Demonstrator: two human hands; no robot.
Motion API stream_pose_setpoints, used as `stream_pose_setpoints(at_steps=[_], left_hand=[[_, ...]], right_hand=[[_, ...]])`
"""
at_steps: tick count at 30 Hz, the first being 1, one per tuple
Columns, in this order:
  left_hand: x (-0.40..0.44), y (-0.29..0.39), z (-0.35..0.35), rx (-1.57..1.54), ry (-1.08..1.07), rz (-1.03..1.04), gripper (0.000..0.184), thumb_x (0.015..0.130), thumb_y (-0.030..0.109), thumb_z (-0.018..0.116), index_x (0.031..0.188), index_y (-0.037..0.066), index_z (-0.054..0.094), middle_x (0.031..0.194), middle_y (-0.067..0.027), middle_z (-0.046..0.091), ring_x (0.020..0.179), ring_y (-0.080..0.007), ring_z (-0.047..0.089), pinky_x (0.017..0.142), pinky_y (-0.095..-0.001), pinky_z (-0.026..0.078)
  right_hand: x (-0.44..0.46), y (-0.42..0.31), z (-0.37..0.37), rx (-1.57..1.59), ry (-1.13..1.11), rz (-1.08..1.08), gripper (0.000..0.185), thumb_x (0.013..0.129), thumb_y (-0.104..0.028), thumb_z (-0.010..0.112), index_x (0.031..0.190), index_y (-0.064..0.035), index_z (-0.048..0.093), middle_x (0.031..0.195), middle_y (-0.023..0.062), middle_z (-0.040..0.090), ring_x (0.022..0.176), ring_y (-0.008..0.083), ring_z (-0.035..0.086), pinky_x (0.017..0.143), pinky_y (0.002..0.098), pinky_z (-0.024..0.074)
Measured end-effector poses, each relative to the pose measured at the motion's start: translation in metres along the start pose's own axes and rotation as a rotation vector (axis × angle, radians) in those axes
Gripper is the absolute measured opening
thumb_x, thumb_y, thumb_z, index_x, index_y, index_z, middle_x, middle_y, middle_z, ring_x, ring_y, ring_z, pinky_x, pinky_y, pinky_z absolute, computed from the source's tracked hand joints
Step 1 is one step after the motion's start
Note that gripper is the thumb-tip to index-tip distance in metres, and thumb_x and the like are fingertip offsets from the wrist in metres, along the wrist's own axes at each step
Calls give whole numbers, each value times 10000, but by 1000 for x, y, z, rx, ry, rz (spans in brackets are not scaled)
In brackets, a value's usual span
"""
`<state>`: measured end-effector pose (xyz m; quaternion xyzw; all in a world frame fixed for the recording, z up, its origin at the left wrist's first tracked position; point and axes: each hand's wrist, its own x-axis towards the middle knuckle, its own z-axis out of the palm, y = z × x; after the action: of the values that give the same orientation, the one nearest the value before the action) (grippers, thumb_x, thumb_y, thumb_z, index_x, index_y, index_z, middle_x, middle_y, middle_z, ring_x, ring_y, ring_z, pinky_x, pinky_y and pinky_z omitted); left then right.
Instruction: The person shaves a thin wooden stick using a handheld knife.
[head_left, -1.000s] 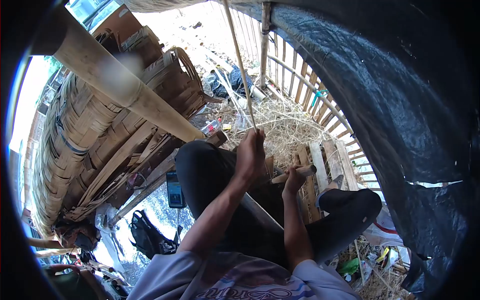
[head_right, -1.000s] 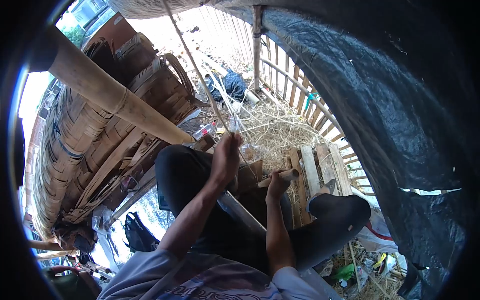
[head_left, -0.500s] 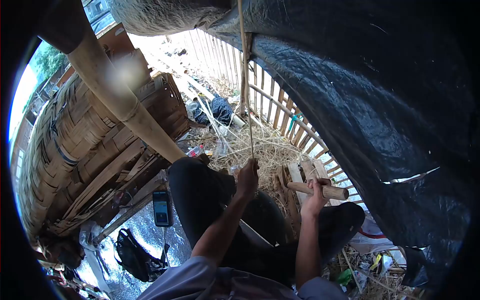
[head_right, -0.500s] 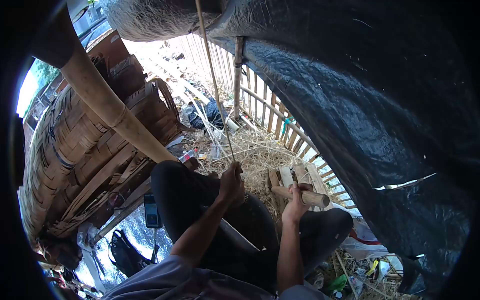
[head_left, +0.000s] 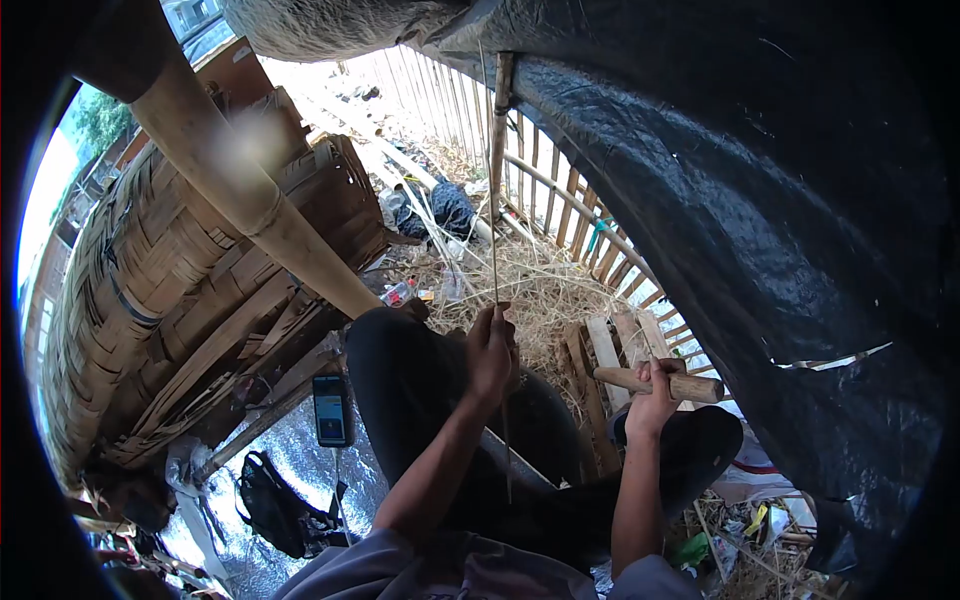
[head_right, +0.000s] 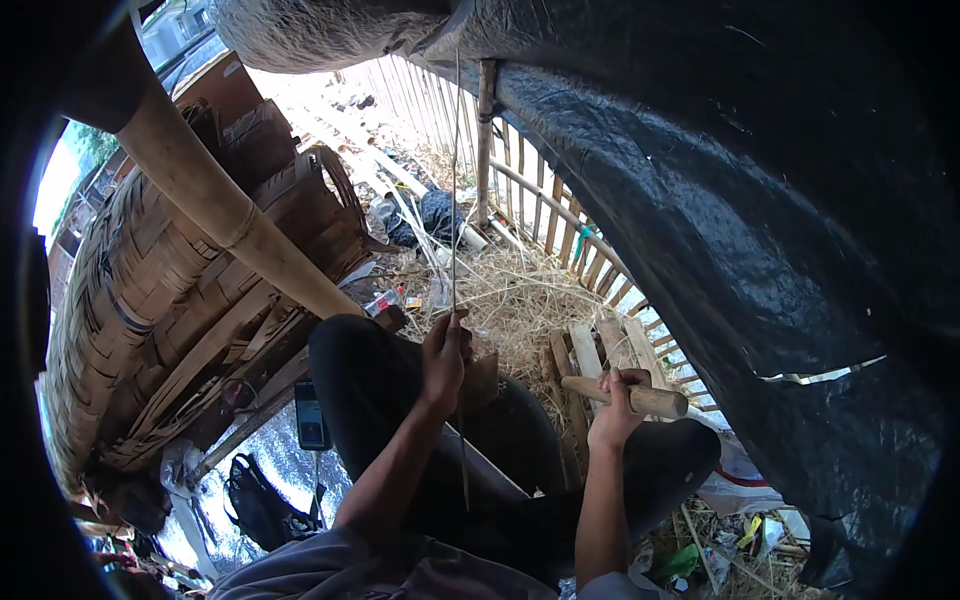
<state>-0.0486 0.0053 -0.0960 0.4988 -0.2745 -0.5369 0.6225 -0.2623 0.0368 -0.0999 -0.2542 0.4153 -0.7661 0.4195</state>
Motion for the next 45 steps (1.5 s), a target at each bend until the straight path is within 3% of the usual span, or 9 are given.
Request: stream_pose_setpoints(at_steps=[7, 11, 14, 20, 22, 28, 34, 38, 45], left_hand=[[-10, 15, -1, -31, -102, -234, 249, 976, 233, 417, 1087, 47, 538, 626, 49, 416, 503, -14, 358, 446, -176, 311], [-1, 0, -5, -85, -103, -278, 243, 964, 241, 450, 1084, 52, 544, 655, 30, 467, 528, -18, 415, 440, -176, 334], [5, -5, -4, -31, -47, -229, 213, 973, 230, 428, 1073, 60, 511, 684, 5, 497, 457, -14, 381, 366, -170, 283], [5, -3, -3, -110, -23, -268, 223, 967, 231, 446, 1086, 61, 528, 752, -18, 566, 493, -22, 432, 408, -168, 337], [0, -3, -5, -11, -106, -272, 248, 952, 242, 484, 1073, 43, 568, 816, -14, 595, 668, -59, 548, 611, -204, 464], [-20, -18, -20, 169, -228, -256, 258, 953, 244, 484, 1075, 32, 565, 803, -20, 604, 729, -79, 580, 661, -219, 472], [-19, 8, -24, 133, -63, -416, 245, 964, 226, 460, 1102, 50, 558, 669, 36, 479, 537, -23, 424, 454, -180, 349], [-26, 10, -31, -76, -31, -493, 248, 971, 205, 438, 1147, 63, 540, 660, 50, 427, 485, -1, 292, 400, -164, 237], [-41, 9, -31, -110, -49, -543, 288, 970, 187, 439, 1232, 74, 473, 719, 31, 472, 466, 6, 272, 387, -152, 210]], right_hand=[[-21, 29, 15, -259, -270, 230, 200, 789, -120, 694, 814, -80, 499, 713, -21, 473, 637, 52, 482, 573, 210, 409], [-42, 33, 37, -451, -798, 387, 196, 750, -136, 735, 788, -78, 553, 682, -26, 526, 619, 53, 497, 544, 237, 418], [-56, 26, 53, -446, -938, 430, 140, 760, -95, 712, 728, -50, 582, 700, -38, 566, 664, 33, 509, 600, 217, 428], [-60, 42, 46, -452, -911, 479, 99, 774, -68, 688, 755, -27, 600, 731, -34, 590, 694, 28, 525, 619, 223, 448], [-61, 50, 47, -472, -887, 488, 88, 775, -65, 686, 767, -24, 609, 747, -31, 601, 706, 31, 539, 628, 225, 455], [-58, 65, 45, -318, -761, 439, 119, 778, -85, 698, 854, -13, 644, 811, 10, 646, 774, 51, 588, 661, 236, 475], [-36, 39, 38, -578, -836, 327, 143, 770, -100, 711, 739, -33, 588, 699, -5, 589, 660, 41, 537, 585, 222, 436], [-20, 18, 34, -95, -492, 63, 190, 795, -108, 670, 825, -37, 496, 613, 16, 490, 557, 89, 469, 572, 247, 407], [-15, -29, 74, 40, -736, -356, 296, 850, -301, 612, 862, -82, 414, 523, 19, 437, 451, 124, 406, 596, 337, 394]])
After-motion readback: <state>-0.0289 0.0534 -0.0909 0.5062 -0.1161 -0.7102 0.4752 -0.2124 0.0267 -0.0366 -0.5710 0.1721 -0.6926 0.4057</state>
